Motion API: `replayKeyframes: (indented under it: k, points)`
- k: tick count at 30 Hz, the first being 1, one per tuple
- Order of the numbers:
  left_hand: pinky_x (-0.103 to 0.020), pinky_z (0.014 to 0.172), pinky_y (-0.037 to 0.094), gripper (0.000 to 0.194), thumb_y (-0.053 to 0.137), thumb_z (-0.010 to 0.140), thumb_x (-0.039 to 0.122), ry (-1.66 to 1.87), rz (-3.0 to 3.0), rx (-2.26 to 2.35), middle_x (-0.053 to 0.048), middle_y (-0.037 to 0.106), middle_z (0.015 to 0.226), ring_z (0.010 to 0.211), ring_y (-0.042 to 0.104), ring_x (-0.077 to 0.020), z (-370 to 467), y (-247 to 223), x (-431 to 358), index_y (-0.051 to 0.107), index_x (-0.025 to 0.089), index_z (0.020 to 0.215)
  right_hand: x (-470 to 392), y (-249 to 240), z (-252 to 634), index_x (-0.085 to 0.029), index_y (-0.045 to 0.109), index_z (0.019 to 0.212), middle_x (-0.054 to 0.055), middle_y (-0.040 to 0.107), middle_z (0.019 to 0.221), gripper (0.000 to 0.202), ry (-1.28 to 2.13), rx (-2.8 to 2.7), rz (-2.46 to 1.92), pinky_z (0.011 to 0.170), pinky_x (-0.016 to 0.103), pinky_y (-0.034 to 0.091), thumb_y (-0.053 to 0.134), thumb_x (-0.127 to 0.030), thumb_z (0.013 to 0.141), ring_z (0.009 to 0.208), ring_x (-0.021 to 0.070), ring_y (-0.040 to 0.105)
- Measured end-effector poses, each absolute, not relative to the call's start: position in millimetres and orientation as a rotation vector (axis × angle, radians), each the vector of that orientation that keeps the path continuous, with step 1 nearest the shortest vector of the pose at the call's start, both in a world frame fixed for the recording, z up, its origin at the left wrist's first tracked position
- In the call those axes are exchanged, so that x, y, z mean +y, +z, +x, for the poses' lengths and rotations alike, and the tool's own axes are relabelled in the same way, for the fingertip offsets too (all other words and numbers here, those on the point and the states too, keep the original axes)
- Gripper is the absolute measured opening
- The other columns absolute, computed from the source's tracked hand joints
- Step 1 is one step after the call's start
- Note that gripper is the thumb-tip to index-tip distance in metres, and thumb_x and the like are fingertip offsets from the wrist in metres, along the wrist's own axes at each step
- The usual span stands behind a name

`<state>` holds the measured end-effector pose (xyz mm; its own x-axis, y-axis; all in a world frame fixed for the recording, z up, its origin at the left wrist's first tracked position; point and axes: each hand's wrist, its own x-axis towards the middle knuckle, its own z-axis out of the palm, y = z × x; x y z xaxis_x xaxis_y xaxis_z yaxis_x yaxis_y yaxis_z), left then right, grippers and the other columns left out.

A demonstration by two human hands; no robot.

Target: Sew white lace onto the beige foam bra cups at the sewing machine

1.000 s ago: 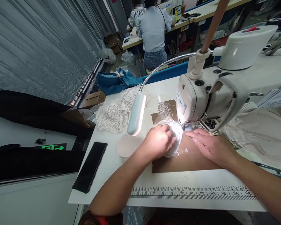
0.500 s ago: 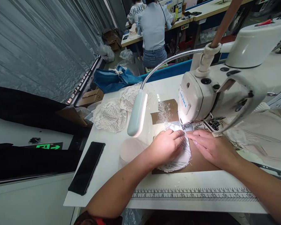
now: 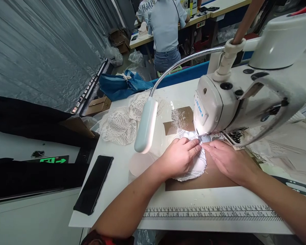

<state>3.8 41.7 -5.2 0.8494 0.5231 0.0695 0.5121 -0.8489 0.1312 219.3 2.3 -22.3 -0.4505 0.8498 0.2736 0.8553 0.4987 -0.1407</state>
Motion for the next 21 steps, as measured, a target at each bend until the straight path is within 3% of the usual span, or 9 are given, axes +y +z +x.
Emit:
replayKeyframes:
  k: [11,21]
  points:
    - [-0.04,0.091,0.046,0.038,0.045,0.097,0.025,0.223,2.883,0.778,-0.011,0.058,0.137,0.108,0.053,-0.0257,2.4,-6.1,42.8,0.058,0.011,0.129,1.2,-23.6,219.9,-0.02,0.071,0.112,0.004,0.072,0.081,0.04,-0.067,-2.423,-1.386,0.046,0.028,0.034,0.04,-0.011,0.089,0.064,0.0152,0.064]
    - [-0.041,0.093,0.047,0.034,0.046,0.096,0.023,0.346,2.854,0.787,-0.01,0.063,0.131,0.11,0.055,-0.0249,3.2,-6.0,44.8,0.062,0.013,0.123,-2.2,-44.3,230.1,-0.026,0.069,0.116,0.004,0.074,0.094,0.04,0.05,-2.382,-1.352,0.056,0.027,0.045,0.041,-0.015,0.09,0.079,0.0181,0.065]
